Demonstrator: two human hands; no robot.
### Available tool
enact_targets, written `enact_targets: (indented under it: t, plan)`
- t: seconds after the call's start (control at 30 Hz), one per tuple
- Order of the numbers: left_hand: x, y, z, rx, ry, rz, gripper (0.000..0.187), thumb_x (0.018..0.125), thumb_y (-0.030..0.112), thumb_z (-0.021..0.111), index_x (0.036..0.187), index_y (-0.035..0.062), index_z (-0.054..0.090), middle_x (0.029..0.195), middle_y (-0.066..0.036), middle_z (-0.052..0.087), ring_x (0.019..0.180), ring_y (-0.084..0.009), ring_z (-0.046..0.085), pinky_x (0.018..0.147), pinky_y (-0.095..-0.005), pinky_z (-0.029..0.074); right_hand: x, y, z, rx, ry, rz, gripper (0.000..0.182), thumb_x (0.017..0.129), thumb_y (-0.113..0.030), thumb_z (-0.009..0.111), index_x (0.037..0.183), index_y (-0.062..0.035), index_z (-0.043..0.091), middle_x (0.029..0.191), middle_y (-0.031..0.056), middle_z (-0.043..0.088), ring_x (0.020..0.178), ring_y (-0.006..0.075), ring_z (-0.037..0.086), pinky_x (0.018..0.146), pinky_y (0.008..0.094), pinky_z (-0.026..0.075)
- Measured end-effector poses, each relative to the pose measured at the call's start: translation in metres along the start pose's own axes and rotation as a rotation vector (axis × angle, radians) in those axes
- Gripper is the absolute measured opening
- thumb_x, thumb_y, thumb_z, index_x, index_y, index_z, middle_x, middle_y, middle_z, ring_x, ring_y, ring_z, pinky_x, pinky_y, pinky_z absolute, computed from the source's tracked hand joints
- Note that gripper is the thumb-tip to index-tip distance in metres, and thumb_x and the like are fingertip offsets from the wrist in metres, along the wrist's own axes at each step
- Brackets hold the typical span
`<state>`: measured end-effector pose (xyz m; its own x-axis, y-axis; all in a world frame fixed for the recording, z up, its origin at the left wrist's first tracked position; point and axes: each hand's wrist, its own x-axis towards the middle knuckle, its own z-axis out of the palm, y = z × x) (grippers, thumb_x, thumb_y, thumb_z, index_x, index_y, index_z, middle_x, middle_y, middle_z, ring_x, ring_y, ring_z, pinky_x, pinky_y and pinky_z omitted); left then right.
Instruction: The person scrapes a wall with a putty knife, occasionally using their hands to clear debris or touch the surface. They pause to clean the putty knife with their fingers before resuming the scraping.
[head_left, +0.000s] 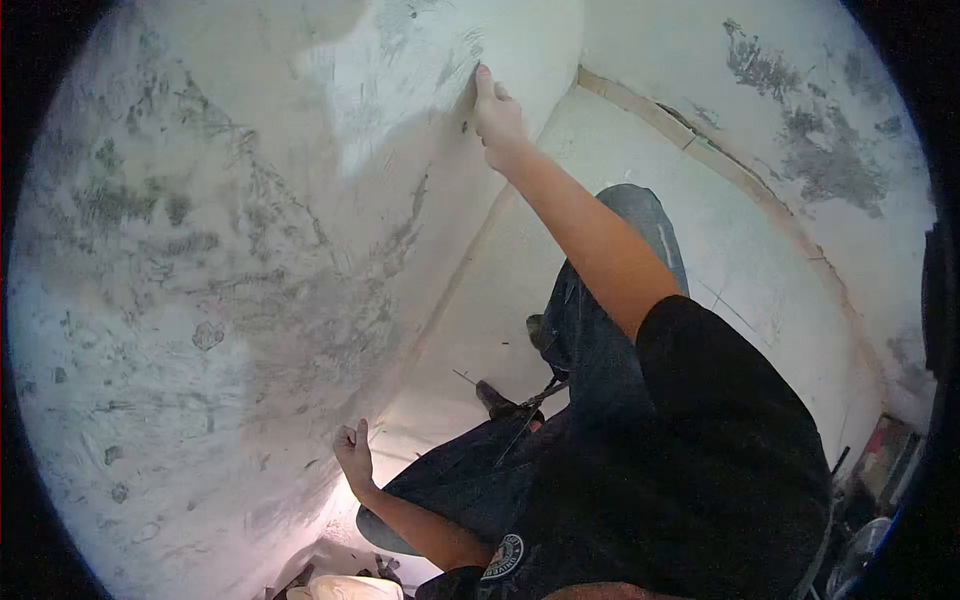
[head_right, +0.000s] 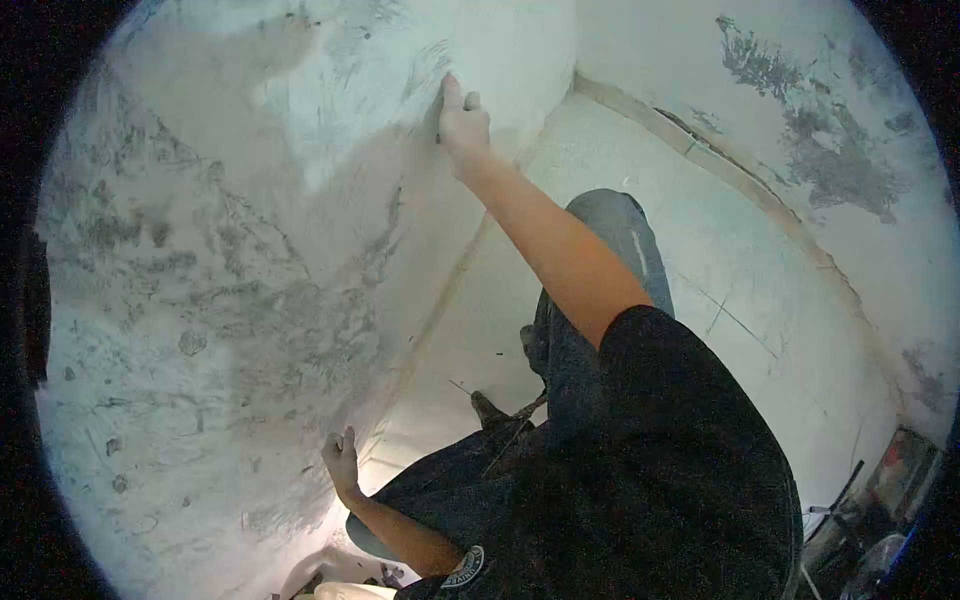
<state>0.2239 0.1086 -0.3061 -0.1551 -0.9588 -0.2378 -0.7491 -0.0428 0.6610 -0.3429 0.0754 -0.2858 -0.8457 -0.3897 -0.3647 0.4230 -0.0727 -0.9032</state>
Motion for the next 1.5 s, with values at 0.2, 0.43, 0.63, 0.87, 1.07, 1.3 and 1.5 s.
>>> enact_targets:
  t: [0.2,0.43,0.63,0.87,1.07,1.3,1.5]
  plan:
    - [-0.011,0.007,-0.007,0.023,0.040,0.020,0.046,0.088,0.016,0.067,0.065,0.0105,0.027,0.065,0.004,0.025,0.062,-0.0092,0.025,0.053,-0.0286,0.024,0.023,0.017,0.007,-0.069,0.158,-0.185,0.075,0.093,-0.056,0.047,0.141,0.0017,0.037,0.106,0.0123,0.059,0.084,0.0178,0.054,0.074,0.0312,0.045]
    - [-0.008,0.001,-0.008,-0.003,0.065,0.075,0.046,0.087,0.016,0.067,0.064,0.0101,0.028,0.064,0.005,0.025,0.061,-0.0090,0.024,0.052,-0.0291,0.023,-0.007,-0.012,0.001,0.092,-0.080,0.036,0.081,0.091,-0.056,0.047,0.139,0.0071,0.035,0.137,0.0289,0.045,0.128,0.0364,0.045,0.103,0.0379,0.038]
    - [-0.015,0.003,-0.010,-0.076,0.079,0.027,0.046,0.087,0.013,0.067,0.064,0.0106,0.028,0.064,0.005,0.025,0.061,-0.0091,0.024,0.053,-0.0286,0.023,0.025,0.001,0.000,-0.024,0.058,-0.116,0.080,0.094,-0.054,0.047,0.145,0.0035,0.027,0.134,0.0214,0.049,0.128,0.0252,0.042,0.103,0.0324,0.036]
    - [-0.017,0.008,-0.010,-0.015,0.093,0.108,0.047,0.088,0.015,0.068,0.065,0.0115,0.027,0.065,0.005,0.025,0.061,-0.0089,0.023,0.052,-0.0279,0.023,0.053,-0.077,-0.072,0.241,0.076,-0.122,0.071,0.085,-0.056,0.060,0.133,-0.0071,0.042,0.076,0.0044,0.048,0.058,0.0142,0.041,0.051,0.0285,0.035]
    - [0.007,-0.002,-0.002,0.031,-0.022,0.007,0.045,0.088,0.019,0.067,0.063,0.0102,0.030,0.063,0.005,0.025,0.060,-0.0094,0.025,0.051,-0.0289,0.024,0.013,-0.018,-0.042,0.091,-0.085,-0.112,0.066,0.085,-0.063,0.057,0.121,-0.0076,0.055,0.078,0.0004,0.042,0.060,0.0112,0.036,0.051,0.0266,0.030]
    - [0.002,0.002,0.006,0.103,-0.024,0.011,0.045,0.088,0.022,0.067,0.063,0.0076,0.032,0.064,0.003,0.028,0.062,-0.0107,0.028,0.053,-0.0306,0.028,-0.016,-0.022,-0.018,0.204,-0.167,0.222,0.070,0.086,-0.065,0.054,0.128,-0.0078,0.050,0.078,-0.0005,0.037,0.058,0.0110,0.033,0.051,0.0265,0.028]
    - [0.012,0.001,0.009,0.152,-0.067,-0.037,0.045,0.089,0.023,0.066,0.062,0.0081,0.033,0.063,0.003,0.030,0.061,-0.0095,0.029,0.053,-0.0301,0.028,-0.002,-0.016,-0.020,0.042,-0.160,0.188,0.071,0.089,-0.063,0.050,0.136,-0.0103,0.047,0.074,0.0008,0.041,0.058,0.0120,0.035,0.051,0.0274,0.029]
